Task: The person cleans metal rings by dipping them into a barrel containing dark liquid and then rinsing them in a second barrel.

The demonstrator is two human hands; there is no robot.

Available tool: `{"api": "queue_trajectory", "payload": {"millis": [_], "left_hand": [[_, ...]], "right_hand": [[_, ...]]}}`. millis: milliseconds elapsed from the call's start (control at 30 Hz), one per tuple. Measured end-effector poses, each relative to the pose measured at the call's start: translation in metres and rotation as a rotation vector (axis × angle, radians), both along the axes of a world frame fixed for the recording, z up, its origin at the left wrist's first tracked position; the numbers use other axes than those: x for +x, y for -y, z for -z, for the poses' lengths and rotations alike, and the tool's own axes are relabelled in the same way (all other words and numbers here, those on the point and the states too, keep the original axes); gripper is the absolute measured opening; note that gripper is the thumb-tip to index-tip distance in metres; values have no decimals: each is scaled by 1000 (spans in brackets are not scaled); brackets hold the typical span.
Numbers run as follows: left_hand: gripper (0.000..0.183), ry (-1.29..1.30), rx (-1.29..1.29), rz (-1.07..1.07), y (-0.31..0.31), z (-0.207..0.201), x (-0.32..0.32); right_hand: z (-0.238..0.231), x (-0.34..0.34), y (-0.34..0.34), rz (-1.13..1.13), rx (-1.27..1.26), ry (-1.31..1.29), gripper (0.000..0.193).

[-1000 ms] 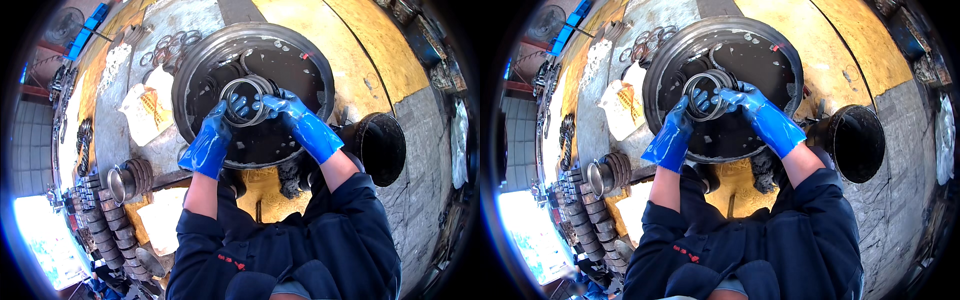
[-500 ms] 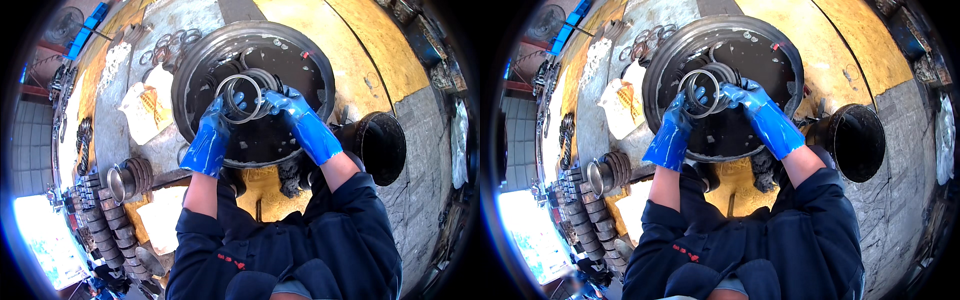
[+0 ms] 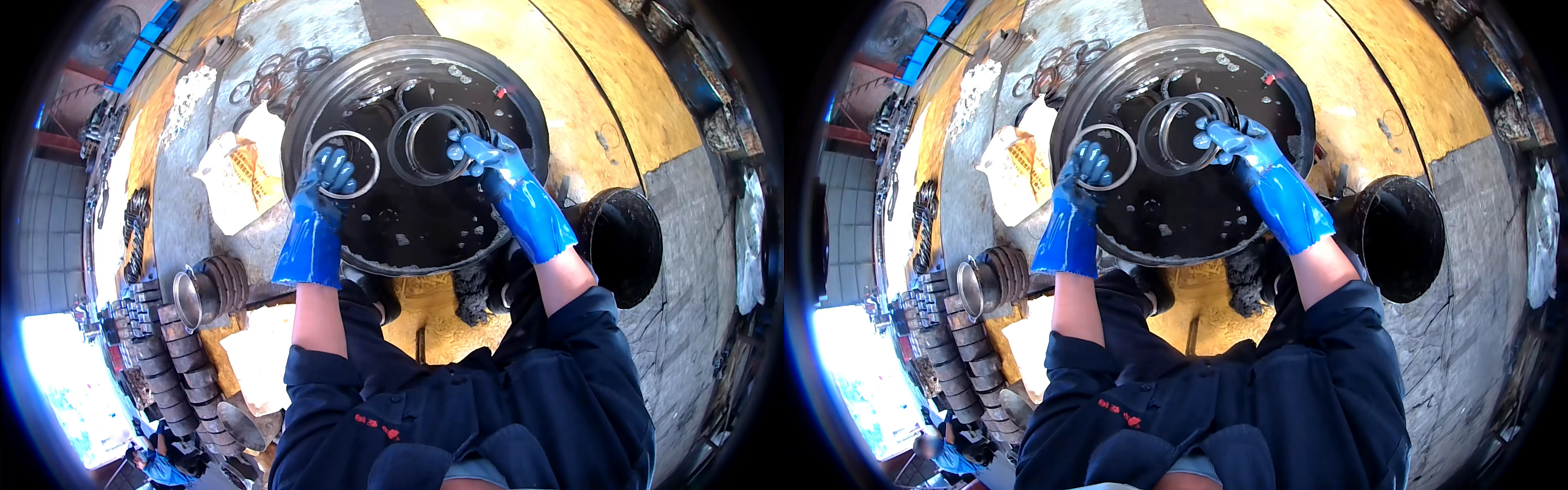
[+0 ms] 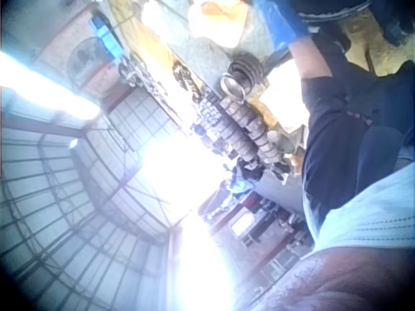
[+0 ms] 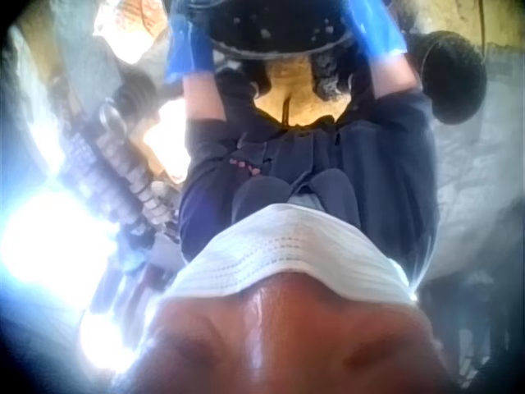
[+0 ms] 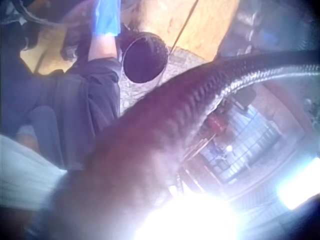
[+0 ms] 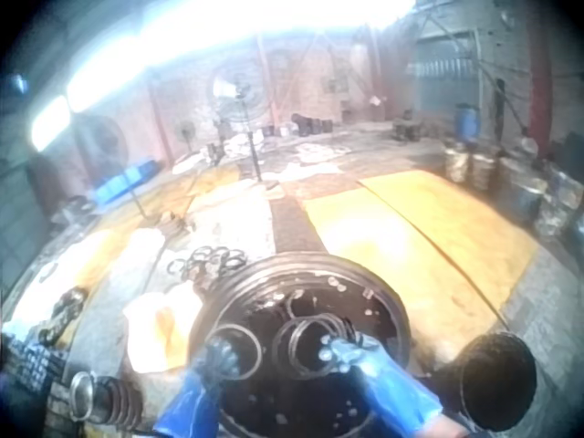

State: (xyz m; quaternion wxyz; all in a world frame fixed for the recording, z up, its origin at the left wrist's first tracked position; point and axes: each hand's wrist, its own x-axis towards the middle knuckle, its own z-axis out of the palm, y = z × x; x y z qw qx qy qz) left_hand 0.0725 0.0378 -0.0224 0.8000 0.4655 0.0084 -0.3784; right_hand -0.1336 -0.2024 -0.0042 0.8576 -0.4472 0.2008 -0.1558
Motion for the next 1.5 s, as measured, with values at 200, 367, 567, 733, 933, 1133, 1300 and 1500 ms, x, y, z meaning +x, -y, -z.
{"api": "queue_trajectory", "payload": {"millis": [200, 367, 567, 733, 933, 1133, 1300, 1500], "left_hand": [[42, -187, 124, -23, 36, -9, -41], [45, -265, -107, 112, 35, -8, -54], [45, -275, -151, 384, 22, -4, -45], [42, -121, -101, 399, 26, -22, -61], [31, -91, -309, 321, 31, -15, -56], [30, 19, -297, 272, 31, -17, -53], [31, 69, -249, 266, 32, -18, -60], [28, 7, -87, 165, 31, -30, -65]], "right_hand": [[-15, 0, -26, -152, -24, 90, 30], [-9, 1, -28, -297, -128, -19, 36], [-19, 3, -21, -327, -265, -177, 31], [-2, 8, -7, -308, -336, -210, 31], [16, 15, -19, -144, -295, -246, 27], [28, 20, -43, -101, -183, -208, 21], [41, 21, -47, 28, -327, -302, 17], [41, 21, -42, -65, -374, -295, 24]]}}
